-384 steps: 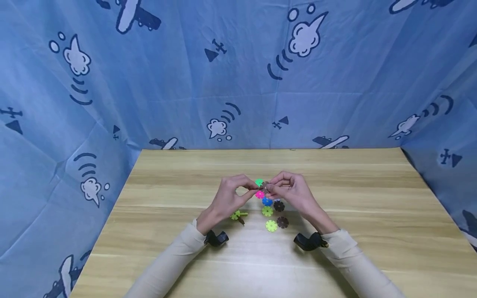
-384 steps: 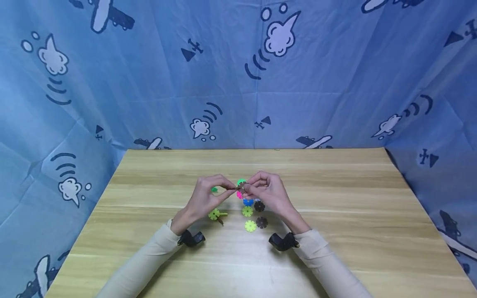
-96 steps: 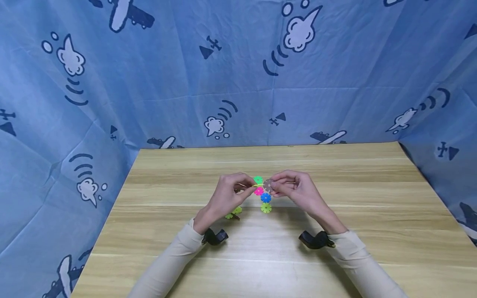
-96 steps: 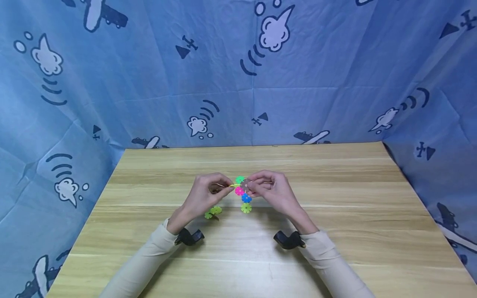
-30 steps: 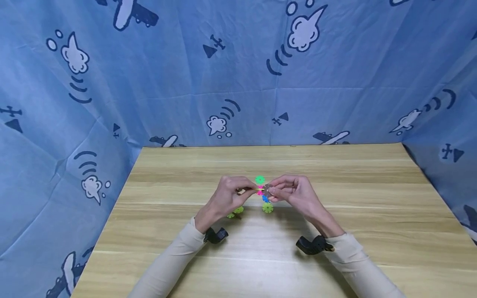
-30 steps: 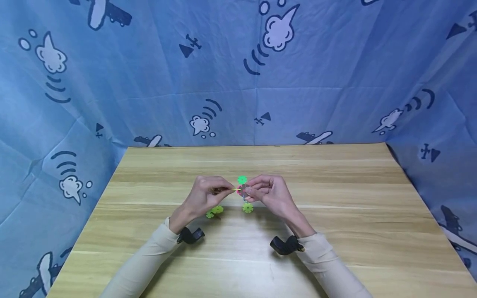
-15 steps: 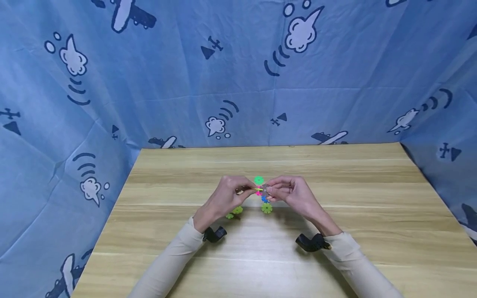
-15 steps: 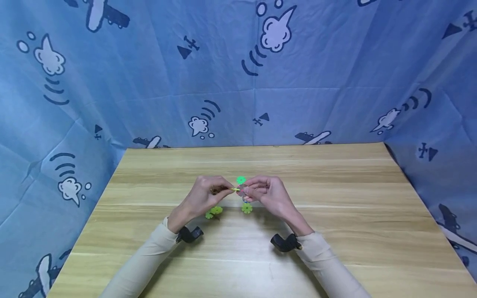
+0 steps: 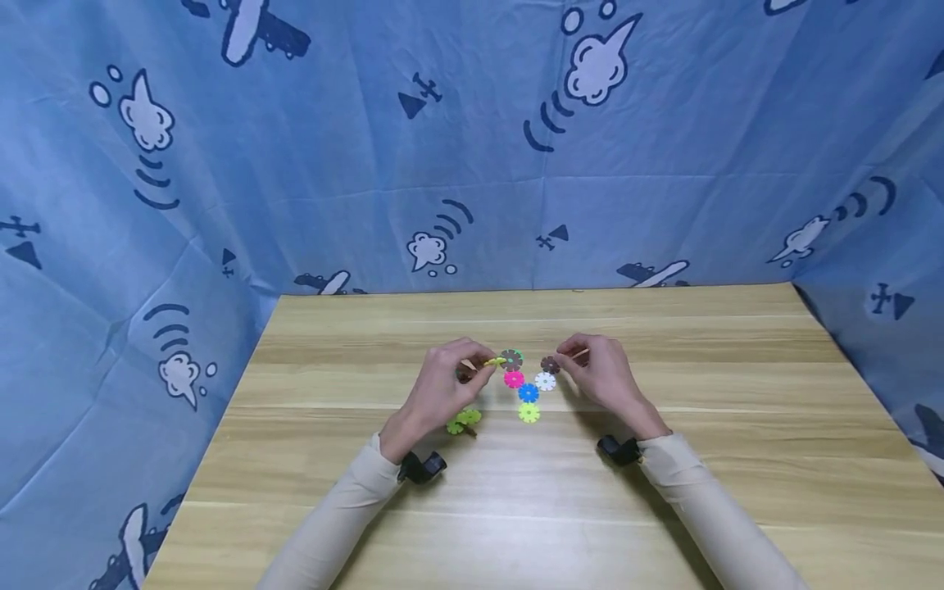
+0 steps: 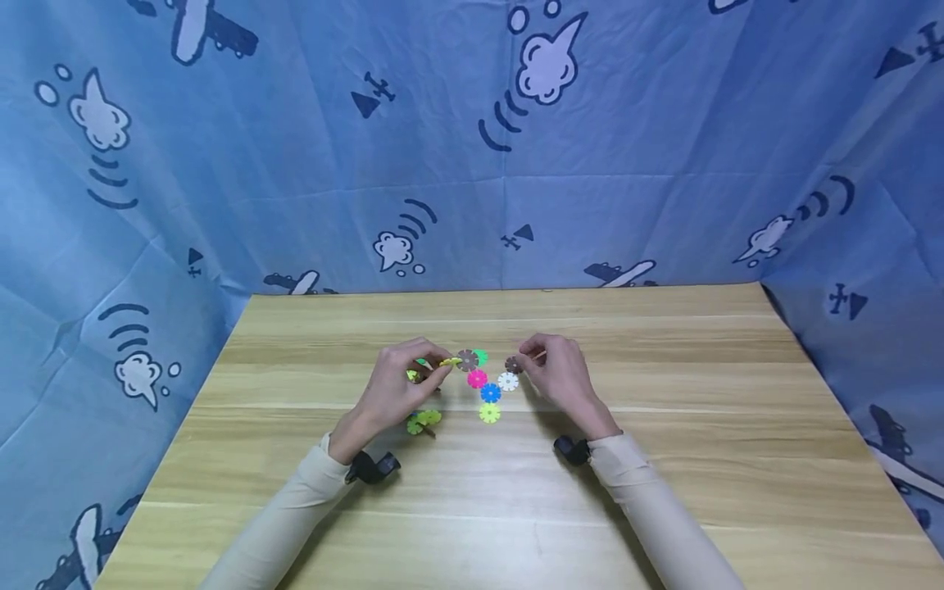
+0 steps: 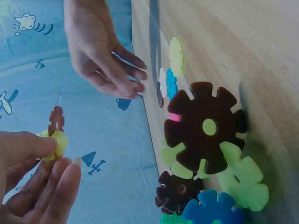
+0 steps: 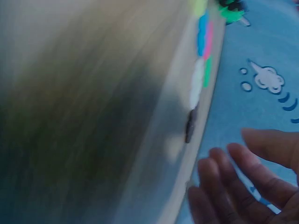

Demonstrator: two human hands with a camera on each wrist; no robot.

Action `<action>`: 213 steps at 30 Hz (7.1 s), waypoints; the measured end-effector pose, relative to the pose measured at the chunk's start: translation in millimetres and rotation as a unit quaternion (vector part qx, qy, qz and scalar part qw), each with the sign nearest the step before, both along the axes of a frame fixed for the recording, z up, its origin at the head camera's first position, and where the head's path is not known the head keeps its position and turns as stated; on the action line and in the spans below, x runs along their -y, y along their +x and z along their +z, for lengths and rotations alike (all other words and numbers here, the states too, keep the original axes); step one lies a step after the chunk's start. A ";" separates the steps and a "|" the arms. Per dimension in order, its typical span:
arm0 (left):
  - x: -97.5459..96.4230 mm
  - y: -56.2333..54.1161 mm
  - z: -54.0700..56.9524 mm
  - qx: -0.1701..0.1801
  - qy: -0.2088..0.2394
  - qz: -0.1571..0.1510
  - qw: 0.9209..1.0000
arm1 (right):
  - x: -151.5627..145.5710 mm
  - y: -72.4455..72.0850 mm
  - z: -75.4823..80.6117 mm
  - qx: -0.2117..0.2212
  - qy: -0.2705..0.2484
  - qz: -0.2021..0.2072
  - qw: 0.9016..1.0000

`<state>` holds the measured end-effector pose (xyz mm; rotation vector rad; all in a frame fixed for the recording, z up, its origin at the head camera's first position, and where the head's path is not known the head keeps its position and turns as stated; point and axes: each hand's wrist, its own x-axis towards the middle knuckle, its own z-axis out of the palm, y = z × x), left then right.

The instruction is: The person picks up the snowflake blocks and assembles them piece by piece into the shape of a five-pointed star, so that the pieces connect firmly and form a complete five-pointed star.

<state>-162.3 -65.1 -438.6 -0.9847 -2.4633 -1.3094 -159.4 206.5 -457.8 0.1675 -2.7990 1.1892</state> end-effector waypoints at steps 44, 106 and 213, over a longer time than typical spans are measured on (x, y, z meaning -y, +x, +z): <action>4.3 -4.5 1.7 0.035 0.056 0.025 0.998 | 5.4 -2.9 28.7 0.081 -0.132 0.047 0.987; -9.5 3.8 2.2 -0.105 0.087 -0.006 0.991 | 43.3 23.6 46.1 0.122 -0.375 0.056 0.917; 1.2 6.4 9.0 0.193 0.179 0.017 0.965 | 21.4 27.3 49.2 0.069 -0.204 0.081 0.973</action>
